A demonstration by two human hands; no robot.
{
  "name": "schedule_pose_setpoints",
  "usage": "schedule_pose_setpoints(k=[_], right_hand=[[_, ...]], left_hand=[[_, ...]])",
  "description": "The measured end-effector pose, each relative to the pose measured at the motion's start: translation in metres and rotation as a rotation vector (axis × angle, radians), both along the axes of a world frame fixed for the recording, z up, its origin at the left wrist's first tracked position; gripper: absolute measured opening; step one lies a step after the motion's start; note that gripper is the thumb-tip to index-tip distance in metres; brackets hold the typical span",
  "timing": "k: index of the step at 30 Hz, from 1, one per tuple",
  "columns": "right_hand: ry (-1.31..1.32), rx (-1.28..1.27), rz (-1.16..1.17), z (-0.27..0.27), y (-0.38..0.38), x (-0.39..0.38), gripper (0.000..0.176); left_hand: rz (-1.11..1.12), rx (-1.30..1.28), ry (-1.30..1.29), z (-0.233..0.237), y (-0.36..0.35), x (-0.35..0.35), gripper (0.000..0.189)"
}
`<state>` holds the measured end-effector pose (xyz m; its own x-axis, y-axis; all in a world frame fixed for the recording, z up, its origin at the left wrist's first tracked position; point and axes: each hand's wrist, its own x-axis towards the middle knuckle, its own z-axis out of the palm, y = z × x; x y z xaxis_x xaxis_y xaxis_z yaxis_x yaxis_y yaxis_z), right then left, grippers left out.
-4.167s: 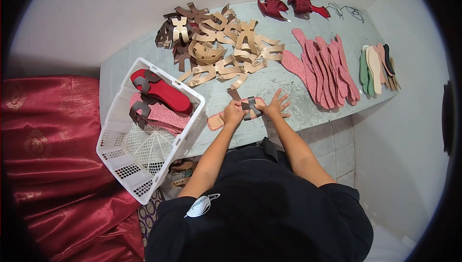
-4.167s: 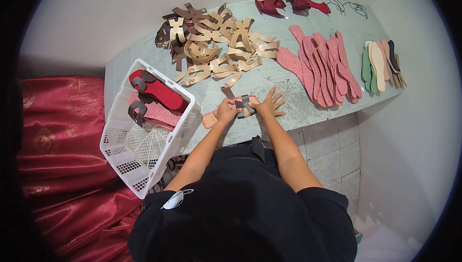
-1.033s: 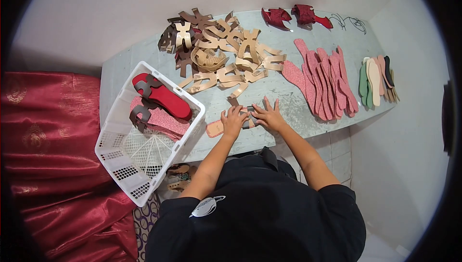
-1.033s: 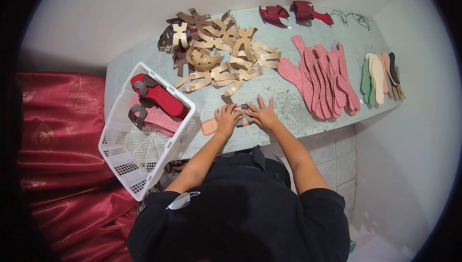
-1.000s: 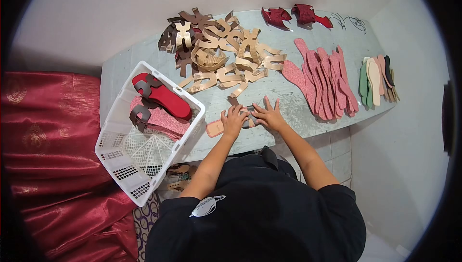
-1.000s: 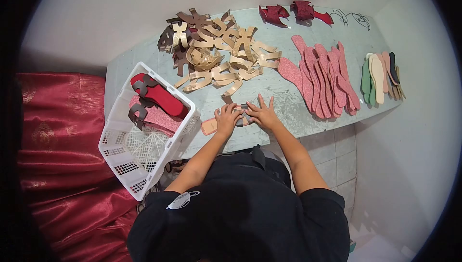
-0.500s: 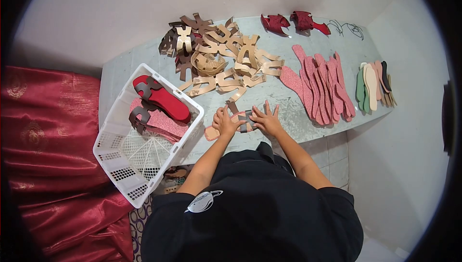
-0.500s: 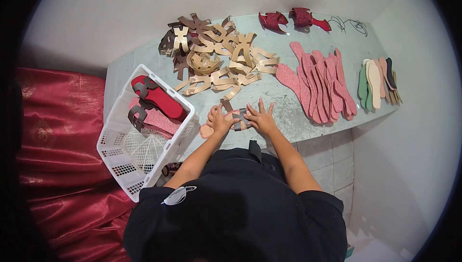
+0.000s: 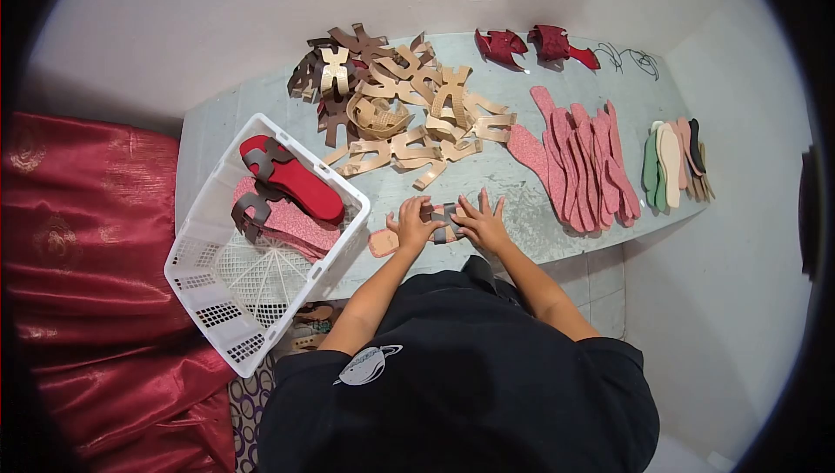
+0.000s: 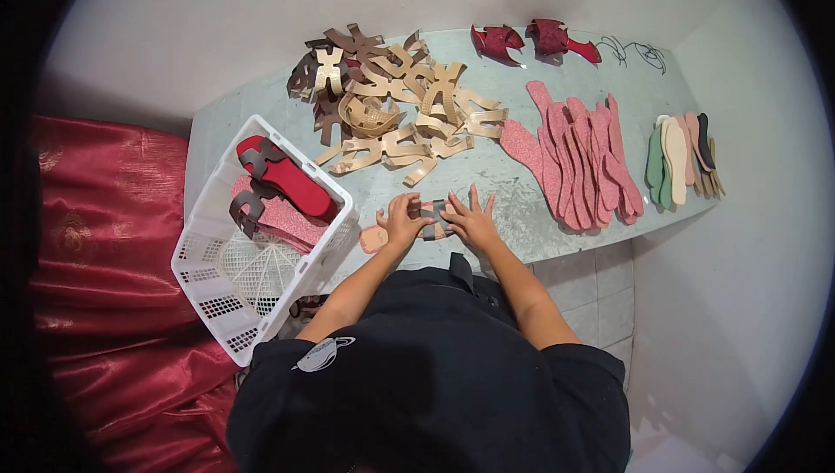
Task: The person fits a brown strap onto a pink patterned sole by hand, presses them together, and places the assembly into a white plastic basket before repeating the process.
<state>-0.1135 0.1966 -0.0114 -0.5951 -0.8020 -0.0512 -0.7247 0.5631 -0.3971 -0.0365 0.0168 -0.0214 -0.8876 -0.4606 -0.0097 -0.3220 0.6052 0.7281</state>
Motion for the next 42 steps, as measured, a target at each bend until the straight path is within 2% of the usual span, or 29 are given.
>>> schedule_pose_setpoints(k=[1,11,13,17,22,28,32,37,41,42], right_hand=[[0.018,-0.010,0.003,0.000,0.000,0.001,0.036],[0.045,-0.004,-0.006,0.004,0.000,0.003,0.034],[0.044,-0.004,-0.004,0.003,0.000,0.003,0.034],[0.028,-0.001,0.002,0.002,0.000,0.001,0.034],[0.037,-0.001,0.000,0.002,0.000,0.001,0.034],[0.041,-0.010,0.005,0.000,0.001,0.000,0.034],[0.045,-0.025,0.004,0.001,0.001,-0.001,0.034],[0.054,-0.014,0.010,0.002,0.001,0.001,0.034],[0.037,-0.026,-0.002,0.001,0.001,0.000,0.033],[0.036,-0.027,-0.002,0.002,0.001,0.000,0.033]], left_hand=[[0.004,-0.087,0.053,-0.001,0.001,0.001,0.058],[-0.112,-0.067,0.127,0.004,0.006,0.011,0.045],[-0.161,-0.230,0.253,-0.002,0.006,0.011,0.043],[-0.194,-0.138,0.206,-0.005,0.002,0.010,0.038],[-0.231,-0.231,0.222,-0.006,0.002,0.013,0.026],[-0.302,-0.295,0.297,-0.006,0.001,0.013,0.024],[-0.383,-0.311,0.290,0.002,-0.007,0.017,0.031],[-0.499,-0.167,0.259,0.017,-0.015,0.022,0.055],[-0.480,-0.071,0.221,0.007,-0.013,0.023,0.061],[-0.425,0.032,0.218,0.005,-0.012,0.022,0.062]])
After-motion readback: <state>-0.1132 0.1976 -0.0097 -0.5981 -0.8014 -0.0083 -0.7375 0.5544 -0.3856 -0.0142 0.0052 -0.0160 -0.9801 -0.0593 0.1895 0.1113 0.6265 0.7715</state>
